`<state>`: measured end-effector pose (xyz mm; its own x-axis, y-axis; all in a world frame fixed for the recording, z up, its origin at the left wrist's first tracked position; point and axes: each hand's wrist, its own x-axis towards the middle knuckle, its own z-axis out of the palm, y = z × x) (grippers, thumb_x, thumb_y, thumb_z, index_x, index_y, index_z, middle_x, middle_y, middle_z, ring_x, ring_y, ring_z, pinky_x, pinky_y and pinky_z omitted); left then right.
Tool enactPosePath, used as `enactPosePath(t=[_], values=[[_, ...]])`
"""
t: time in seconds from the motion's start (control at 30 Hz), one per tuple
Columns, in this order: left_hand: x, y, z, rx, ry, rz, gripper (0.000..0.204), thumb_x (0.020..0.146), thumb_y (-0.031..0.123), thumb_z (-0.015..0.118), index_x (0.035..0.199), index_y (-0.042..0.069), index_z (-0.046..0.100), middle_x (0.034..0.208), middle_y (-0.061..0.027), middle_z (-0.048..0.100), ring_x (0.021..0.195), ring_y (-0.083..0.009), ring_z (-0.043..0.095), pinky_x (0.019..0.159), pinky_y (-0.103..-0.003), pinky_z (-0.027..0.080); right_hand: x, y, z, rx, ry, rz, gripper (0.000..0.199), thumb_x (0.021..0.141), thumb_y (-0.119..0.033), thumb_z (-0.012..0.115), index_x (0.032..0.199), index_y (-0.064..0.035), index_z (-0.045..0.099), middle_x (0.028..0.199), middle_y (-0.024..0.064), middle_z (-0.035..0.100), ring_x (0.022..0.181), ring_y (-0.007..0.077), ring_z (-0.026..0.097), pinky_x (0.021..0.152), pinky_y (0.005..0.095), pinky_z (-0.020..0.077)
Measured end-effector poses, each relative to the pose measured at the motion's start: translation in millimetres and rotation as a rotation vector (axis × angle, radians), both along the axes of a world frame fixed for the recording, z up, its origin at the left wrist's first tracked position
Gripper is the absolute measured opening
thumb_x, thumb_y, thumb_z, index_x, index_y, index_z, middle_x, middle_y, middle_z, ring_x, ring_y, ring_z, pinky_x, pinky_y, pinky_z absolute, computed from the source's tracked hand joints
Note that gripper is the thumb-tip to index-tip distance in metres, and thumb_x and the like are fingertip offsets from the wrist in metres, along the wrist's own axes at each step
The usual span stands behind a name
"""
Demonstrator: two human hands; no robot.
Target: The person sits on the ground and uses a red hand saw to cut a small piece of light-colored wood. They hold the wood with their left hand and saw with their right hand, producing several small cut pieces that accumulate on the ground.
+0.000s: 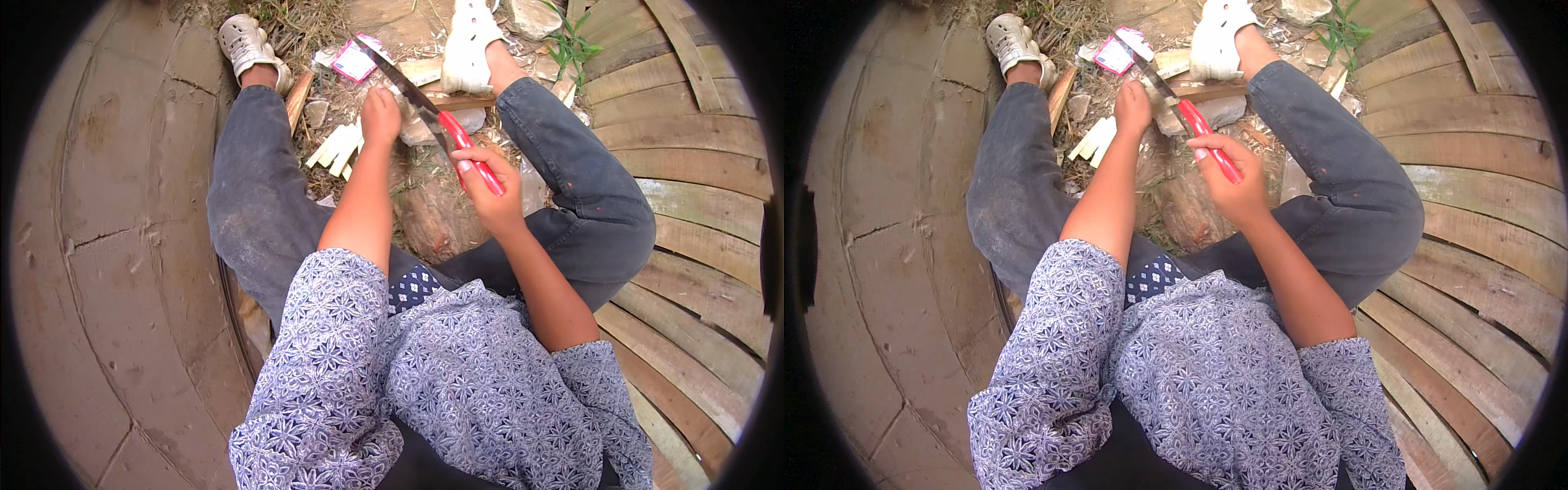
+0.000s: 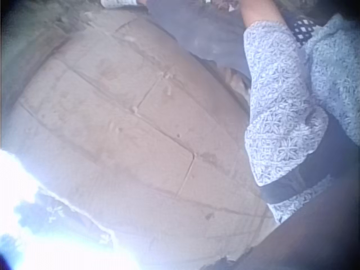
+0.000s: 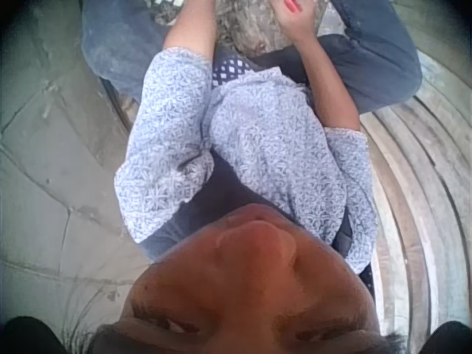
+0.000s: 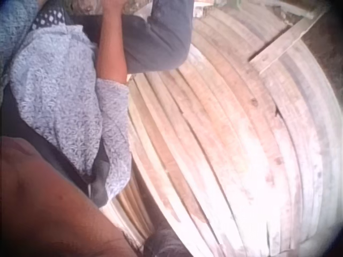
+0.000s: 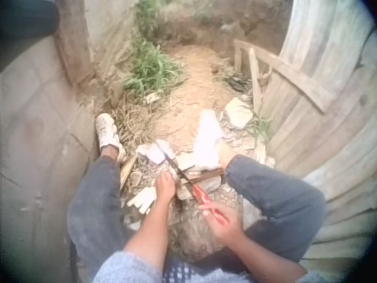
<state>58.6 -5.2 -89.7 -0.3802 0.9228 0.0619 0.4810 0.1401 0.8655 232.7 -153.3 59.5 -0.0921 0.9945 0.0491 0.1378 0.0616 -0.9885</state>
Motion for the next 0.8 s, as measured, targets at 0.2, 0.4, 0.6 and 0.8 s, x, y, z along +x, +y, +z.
enactPosePath(t=[0.2, 0.4, 0.6, 0.8], values=[[-1, 1, 0, -0.032, -0.041, -0.016, 0.045, 0.101, 0.036, 0.031, 0.1, -0.002, 0.055, 0.102, -0.0324, 0.062, 0.099, -0.0517, 0.056, 0.086, -0.055, 0.042, 10, 3, -8, -0.055, 0.064, 0.019, 0.013, 0.095, -0.005, 0.061, 0.105, -0.0025, 0.069, 0.093, 0.0019, 0.066, 0.082, 0.0057, 0.058, 0.072, 0.0213, 0.0458], [-11, 0, 0, -0.049, 0.031, -0.074, 0.047, 0.102, 0.037, 0.03, 0.101, -0.002, 0.057, 0.1, -0.0312, 0.064, 0.096, -0.0506, 0.059, 0.085, -0.056, 0.044, 23, 0, -16, -0.102, 0.095, 0.018, 0.013, 0.095, -0.005, 0.061, 0.105, -0.002, 0.069, 0.094, 0.0021, 0.066, 0.082, 0.0062, 0.058, 0.073, 0.0212, 0.046], [-6, 0, 22, -0.21, 0.014, 0.02, 0.063, 0.103, 0.045, 0.023, 0.104, 0.0, 0.066, 0.1, -0.0308, 0.066, 0.099, -0.049, 0.06, 0.088, -0.054, 0.045, 18, 4, -13, -0.09, 0.162, 0.016, 0.013, 0.095, -0.004, 0.061, 0.105, -0.0021, 0.069, 0.093, 0.0011, 0.065, 0.077, 0.0045, 0.056, 0.068, 0.0202, 0.044], [-5, 8, 28, -0.289, 0.079, 0.054, 0.069, 0.102, 0.047, 0.024, 0.089, -0.003, 0.071, 0.092, -0.0298, 0.067, 0.091, -0.0483, 0.063, 0.082, -0.055, 0.048, 6, 28, -17, -0.049, 0.12, 0.039, 0.013, 0.095, -0.004, 0.061, 0.105, -0.0032, 0.069, 0.093, 0.0006, 0.065, 0.076, 0.0034, 0.054, 0.067, 0.0198, 0.0431]])
